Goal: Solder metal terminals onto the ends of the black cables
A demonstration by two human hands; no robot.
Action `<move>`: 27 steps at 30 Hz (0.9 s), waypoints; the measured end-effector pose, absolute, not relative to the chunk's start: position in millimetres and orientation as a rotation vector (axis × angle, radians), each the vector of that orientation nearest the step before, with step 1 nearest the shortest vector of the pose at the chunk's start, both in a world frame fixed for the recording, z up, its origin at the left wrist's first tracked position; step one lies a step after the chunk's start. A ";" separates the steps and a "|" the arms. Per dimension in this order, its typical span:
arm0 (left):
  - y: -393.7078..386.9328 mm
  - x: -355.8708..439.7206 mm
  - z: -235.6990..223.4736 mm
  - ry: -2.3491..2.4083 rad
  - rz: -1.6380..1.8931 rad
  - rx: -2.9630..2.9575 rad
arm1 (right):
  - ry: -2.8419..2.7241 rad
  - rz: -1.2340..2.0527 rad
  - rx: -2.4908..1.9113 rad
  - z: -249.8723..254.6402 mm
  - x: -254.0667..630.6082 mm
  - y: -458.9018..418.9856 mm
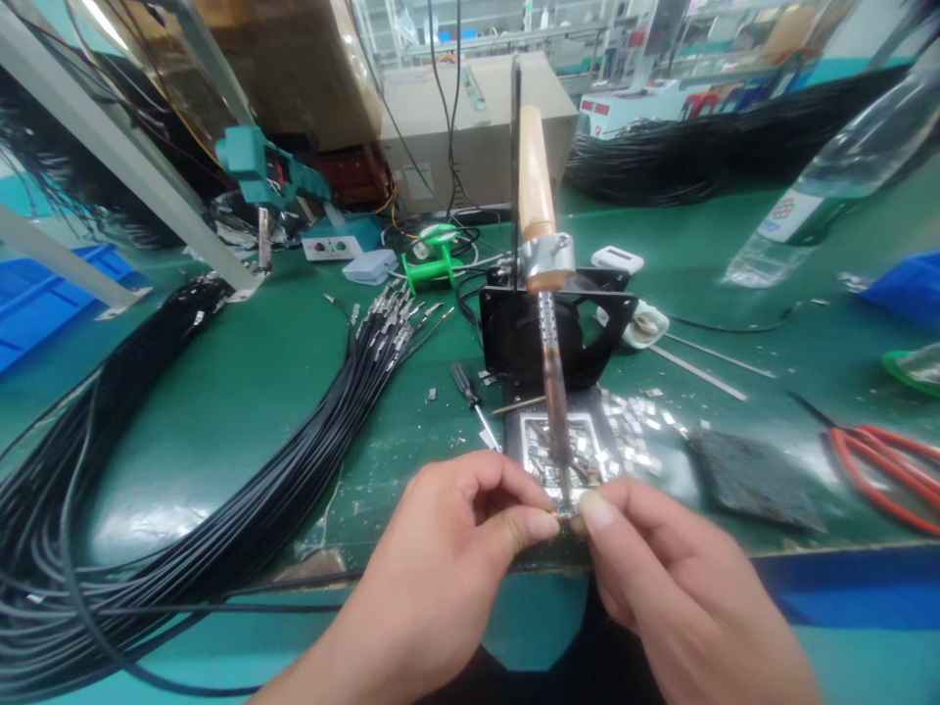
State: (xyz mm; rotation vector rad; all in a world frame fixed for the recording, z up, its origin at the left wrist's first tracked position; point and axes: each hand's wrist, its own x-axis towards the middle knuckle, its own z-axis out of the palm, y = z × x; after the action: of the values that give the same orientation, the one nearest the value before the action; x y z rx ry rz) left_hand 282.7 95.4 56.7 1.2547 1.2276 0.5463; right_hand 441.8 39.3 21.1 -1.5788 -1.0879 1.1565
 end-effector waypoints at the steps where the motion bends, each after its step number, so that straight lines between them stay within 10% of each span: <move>1: 95.4 282.7 57.0 1.229 0.545 1.251 | -1.044 1.152 -1.597 22.8 439.8 39.3; 27: 95.6 281.6 50.1 1.194 0.550 1.212 | -1.105 1.187 -1.577 17.8 444.0 37.1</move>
State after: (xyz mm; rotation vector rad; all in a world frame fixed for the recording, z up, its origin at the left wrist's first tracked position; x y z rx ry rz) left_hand 281.6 95.6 50.1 1.2118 1.1940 0.5497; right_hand 444.0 37.1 17.8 -1.5768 -1.1047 1.1867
